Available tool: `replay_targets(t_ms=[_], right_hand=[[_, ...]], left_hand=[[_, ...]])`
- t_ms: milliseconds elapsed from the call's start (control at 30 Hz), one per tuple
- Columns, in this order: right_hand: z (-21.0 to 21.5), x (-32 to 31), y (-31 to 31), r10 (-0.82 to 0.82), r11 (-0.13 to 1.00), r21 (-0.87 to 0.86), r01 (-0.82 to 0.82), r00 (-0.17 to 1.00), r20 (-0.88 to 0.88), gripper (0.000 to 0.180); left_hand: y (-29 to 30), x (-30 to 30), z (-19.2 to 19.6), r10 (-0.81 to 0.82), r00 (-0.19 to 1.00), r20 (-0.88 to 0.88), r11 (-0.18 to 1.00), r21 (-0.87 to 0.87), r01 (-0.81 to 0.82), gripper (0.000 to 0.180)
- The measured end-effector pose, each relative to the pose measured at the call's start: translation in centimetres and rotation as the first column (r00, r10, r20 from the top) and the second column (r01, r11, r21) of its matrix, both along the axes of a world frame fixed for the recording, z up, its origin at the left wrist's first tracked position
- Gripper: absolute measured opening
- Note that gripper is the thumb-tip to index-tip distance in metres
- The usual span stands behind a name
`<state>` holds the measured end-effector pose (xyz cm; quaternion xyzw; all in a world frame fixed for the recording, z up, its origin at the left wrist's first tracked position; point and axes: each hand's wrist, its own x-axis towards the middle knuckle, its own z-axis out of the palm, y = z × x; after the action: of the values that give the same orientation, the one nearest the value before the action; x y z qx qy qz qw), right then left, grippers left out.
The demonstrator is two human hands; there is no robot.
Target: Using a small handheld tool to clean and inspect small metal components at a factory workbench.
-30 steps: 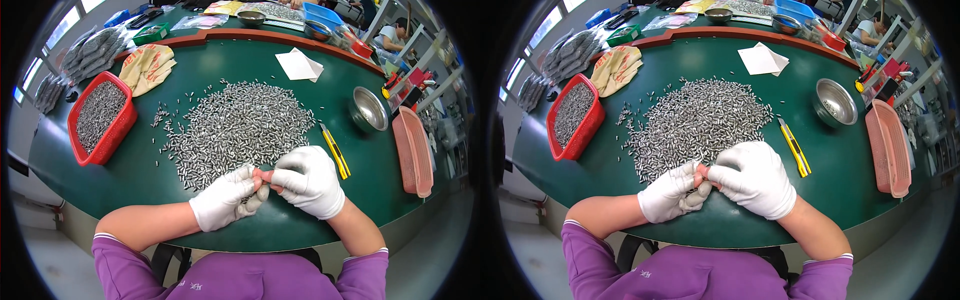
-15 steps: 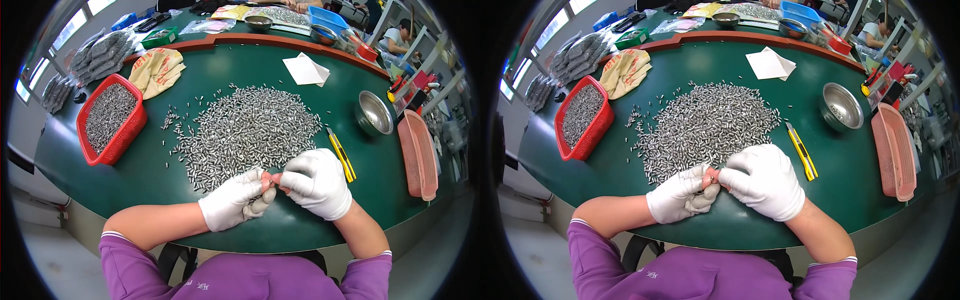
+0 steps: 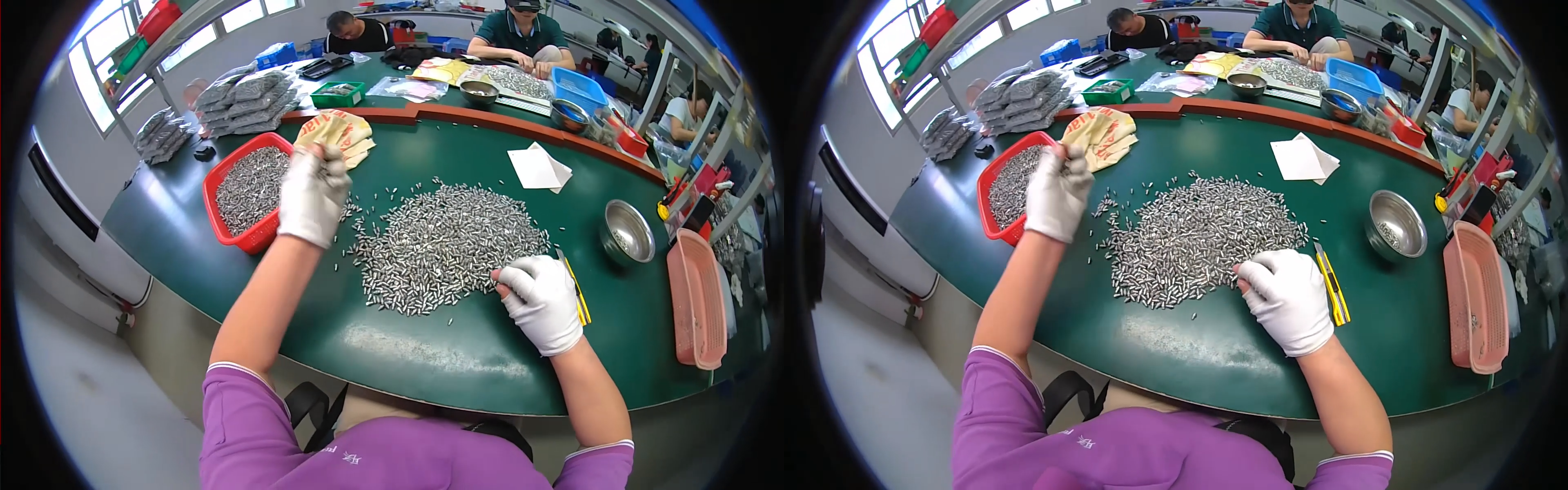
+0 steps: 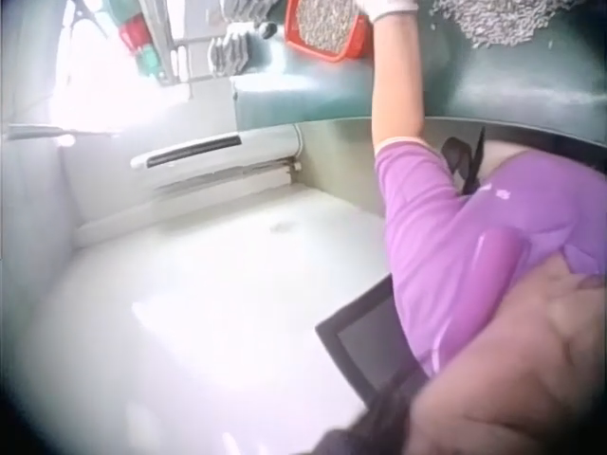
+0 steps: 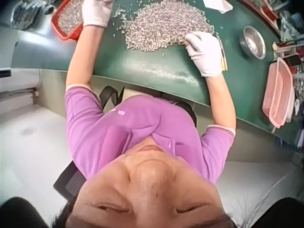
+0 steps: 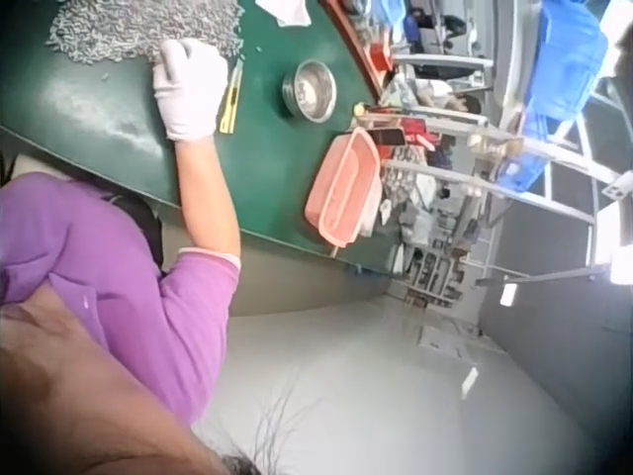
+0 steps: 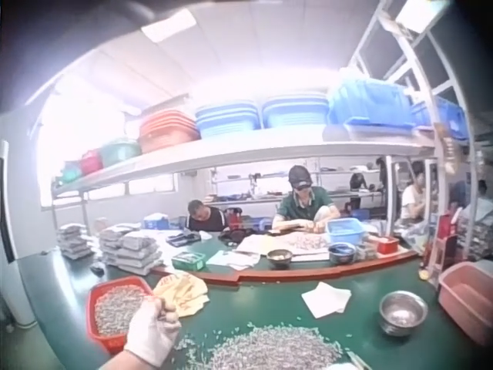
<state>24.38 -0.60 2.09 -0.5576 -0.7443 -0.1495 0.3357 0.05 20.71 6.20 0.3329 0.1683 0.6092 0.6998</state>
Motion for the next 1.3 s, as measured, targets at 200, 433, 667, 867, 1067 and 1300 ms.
replay_targets(t_ms=[200, 433, 667, 867, 1067, 1300], right_hand=[[0.0, -0.3, 0.6, 0.032, 0.999, 0.02, -0.032, 0.999, -0.02, 0.014], [0.2, 1.7, -0.2, -0.174, 0.979, 0.098, 0.178, 0.983, -0.052, 0.012], [3.2, 5.5, -3.9, -0.521, 0.852, -0.158, 0.5, 0.841, -0.146, 0.014], [1.3, 4.7, -6.7, -0.672, 0.634, -0.452, 0.628, 0.736, 0.08, 0.048], [-0.1, 5.1, -5.5, -0.714, 0.576, -0.453, 0.681, 0.689, 0.128, 0.029], [-1.2, 5.7, -7.2, -0.713, 0.694, -0.214, 0.688, 0.698, -0.071, 0.023]], left_hand=[[10.5, -13.8, -1.1, 0.557, 0.446, -0.701, 0.83, 0.494, -0.26, 0.015], [9.6, -14.2, -3.9, 0.649, 0.374, -0.663, 0.756, 0.616, -0.221, 0.015], [7.4, -15.3, -3.6, 0.83, 0.234, -0.506, 0.55, 0.812, -0.197, 0.012], [-9.2, -6.4, -2.1, 0.863, 0.241, -0.443, 0.387, 0.888, 0.247, 0.016], [-18.1, -3.7, -4.9, 0.745, 0.223, -0.629, 0.458, 0.725, 0.515, 0.023], [-18.9, -2.5, -7.1, 0.676, 0.195, -0.711, 0.538, 0.657, 0.528, 0.018]])
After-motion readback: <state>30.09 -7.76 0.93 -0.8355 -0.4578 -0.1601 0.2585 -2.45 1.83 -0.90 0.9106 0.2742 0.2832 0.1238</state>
